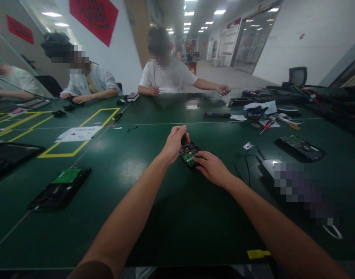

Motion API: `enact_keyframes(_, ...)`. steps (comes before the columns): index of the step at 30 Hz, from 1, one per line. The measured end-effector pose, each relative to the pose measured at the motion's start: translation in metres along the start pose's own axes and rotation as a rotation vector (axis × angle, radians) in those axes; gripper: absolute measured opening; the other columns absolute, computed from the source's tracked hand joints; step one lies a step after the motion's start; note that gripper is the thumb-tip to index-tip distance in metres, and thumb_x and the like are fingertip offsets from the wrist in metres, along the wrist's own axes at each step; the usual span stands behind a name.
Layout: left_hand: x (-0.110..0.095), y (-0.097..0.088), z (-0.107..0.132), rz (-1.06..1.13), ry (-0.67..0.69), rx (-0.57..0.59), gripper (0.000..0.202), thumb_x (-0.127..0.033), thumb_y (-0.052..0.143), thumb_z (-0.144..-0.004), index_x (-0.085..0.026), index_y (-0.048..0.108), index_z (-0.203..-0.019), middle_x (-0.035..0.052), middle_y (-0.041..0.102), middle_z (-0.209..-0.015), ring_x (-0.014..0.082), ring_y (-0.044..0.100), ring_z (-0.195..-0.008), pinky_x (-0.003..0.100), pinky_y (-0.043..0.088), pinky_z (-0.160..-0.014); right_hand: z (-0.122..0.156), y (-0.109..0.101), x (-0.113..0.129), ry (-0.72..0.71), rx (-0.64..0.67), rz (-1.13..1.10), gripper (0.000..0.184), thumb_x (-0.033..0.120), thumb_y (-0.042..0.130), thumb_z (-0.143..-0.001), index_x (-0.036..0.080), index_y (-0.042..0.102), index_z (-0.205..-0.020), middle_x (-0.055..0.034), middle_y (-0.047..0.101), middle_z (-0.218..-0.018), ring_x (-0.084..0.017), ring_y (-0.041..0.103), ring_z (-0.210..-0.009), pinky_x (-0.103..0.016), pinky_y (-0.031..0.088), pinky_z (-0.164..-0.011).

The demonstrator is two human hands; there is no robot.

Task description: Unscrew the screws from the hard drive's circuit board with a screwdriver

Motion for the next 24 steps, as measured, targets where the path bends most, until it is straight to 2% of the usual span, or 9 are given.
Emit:
enact_keyframes(3,0.0,0.0,0.002,0.028,-0.016,0.012,0.035,-0.05,0.07,-0.088,-0.022,0.05,-0.094,-0.0004,0.065,-0.079,0.0136,0.06,-0.067,0.029,0.05,-0.072,0.0,0.001,-0.001,0.006,0.0,0.001,0.036,0.022,0.062,-0.098,0.02,0.067,-0.133,-0.0147,0.061,-0.14,-0.033,0.056,-0.131,-0.057,0.049,-0.11)
enact_keyframes(7,-0.001,0.001,0.002,0.018,-0.024,0.024,0.031,-0.046,0.071,-0.086,-0.021,0.055,-0.091,0.0022,0.067,-0.084,0.0149,0.064,-0.076,0.03,0.05,-0.076,0.001,0.001,-0.002,0.007,-0.007,-0.024,0.036,0.022,0.063,-0.097,0.022,0.067,-0.133,-0.0147,0.062,-0.139,-0.033,0.057,-0.131,-0.058,0.048,-0.111)
enact_keyframes(14,-0.014,-0.005,0.0,-0.126,0.111,-0.062,0.018,-0.034,0.068,-0.083,-0.019,0.07,-0.075,0.0025,0.064,-0.083,0.0151,0.059,-0.078,0.028,0.048,-0.076,0.001,0.002,-0.003,0.006,-0.006,-0.02,0.036,0.023,0.063,-0.097,0.023,0.067,-0.133,-0.0141,0.061,-0.141,-0.033,0.056,-0.132,-0.059,0.049,-0.109)
enact_keyframes(20,-0.009,-0.003,-0.001,-0.016,0.055,-0.002,0.02,-0.036,0.061,-0.088,-0.018,0.069,-0.087,0.0024,0.064,-0.076,0.0153,0.061,-0.07,0.029,0.049,-0.07,0.001,0.003,-0.004,-0.003,-0.011,-0.025,0.036,0.022,0.062,-0.097,0.022,0.066,-0.133,-0.0135,0.062,-0.14,-0.032,0.056,-0.133,-0.058,0.049,-0.111)
enact_keyframes(24,-0.003,-0.004,-0.004,-0.031,0.052,-0.026,0.021,-0.036,0.055,-0.091,-0.02,0.065,-0.084,0.0011,0.06,-0.072,0.0143,0.058,-0.064,0.029,0.05,-0.068,0.001,0.002,-0.003,0.001,-0.004,-0.016,0.036,0.021,0.062,-0.097,0.021,0.066,-0.133,-0.0143,0.062,-0.14,-0.033,0.056,-0.132,-0.058,0.049,-0.11)
Point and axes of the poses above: each hand's wrist, its own z-axis away from the middle knuckle, its own y-axis out of the palm, x = y × z, the point moved 6 cm from there along -z, towards the middle knuckle
